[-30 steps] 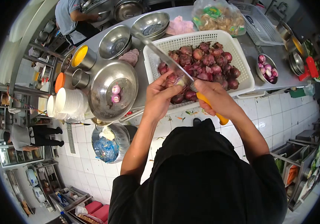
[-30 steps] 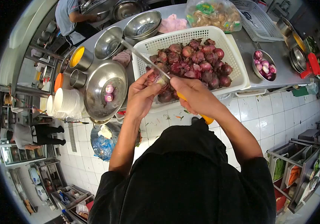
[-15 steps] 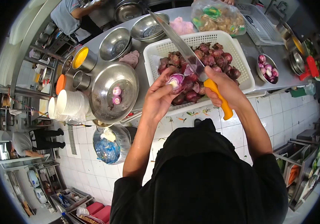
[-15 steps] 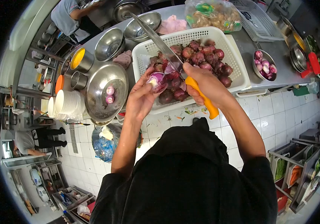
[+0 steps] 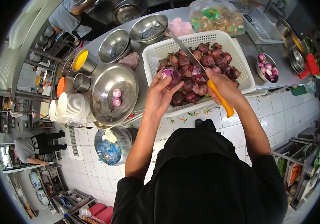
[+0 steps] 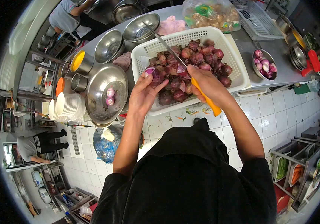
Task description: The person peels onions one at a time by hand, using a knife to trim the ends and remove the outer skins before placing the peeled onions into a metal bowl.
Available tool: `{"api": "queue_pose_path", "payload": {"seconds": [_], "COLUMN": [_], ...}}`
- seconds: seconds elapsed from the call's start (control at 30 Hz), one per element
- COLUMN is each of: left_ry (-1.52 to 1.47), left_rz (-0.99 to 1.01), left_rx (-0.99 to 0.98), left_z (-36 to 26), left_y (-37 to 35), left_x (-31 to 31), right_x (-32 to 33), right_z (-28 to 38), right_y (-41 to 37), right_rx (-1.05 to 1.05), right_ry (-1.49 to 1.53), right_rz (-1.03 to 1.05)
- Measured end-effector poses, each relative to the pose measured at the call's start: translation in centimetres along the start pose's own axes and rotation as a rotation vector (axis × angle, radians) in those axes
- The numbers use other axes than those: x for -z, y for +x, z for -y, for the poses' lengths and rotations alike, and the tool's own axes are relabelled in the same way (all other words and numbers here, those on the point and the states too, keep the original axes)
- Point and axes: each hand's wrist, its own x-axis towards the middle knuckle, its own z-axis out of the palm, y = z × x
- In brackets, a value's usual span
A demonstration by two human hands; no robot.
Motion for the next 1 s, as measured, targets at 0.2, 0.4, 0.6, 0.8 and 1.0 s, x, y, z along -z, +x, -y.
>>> {"api": "queue_pose_path", "payload": {"seconds": [0.2,0.4,0.6,0.8,1.0], "left_ry": [0.068,0.024,0.066,0.119,0.057], "left_rz": [-0.018,-0.022,0.015,0.145,0.103], "left_rx": [-0.051,0.000,-0.064,-0.094,-0.061], "left_z": [-0.1,0.7,0.6,0.2,-0.3], "left_y": [0.0,0.7,0.9,0.2,-1.1], "left_x": [-0.2,-0.5,0.1,-1.6,-2.7], "right_x": [-0.6,-1.3,-1.4,-2.6,-4.1], "right_z": [-0.3,0.1,-0.2,0.2,0.2], "right_y": [-1.1,-1.1,-0.4,-1.1,-1.9], "right_rx": [0.130,0.073,-0.001,0.023,0.236], "right_ry": [-0.035,-0.090,0.057,0.154,-0.085], "right_rz": [-0.088,-0.014,-0.012,0.165,0.118]}}
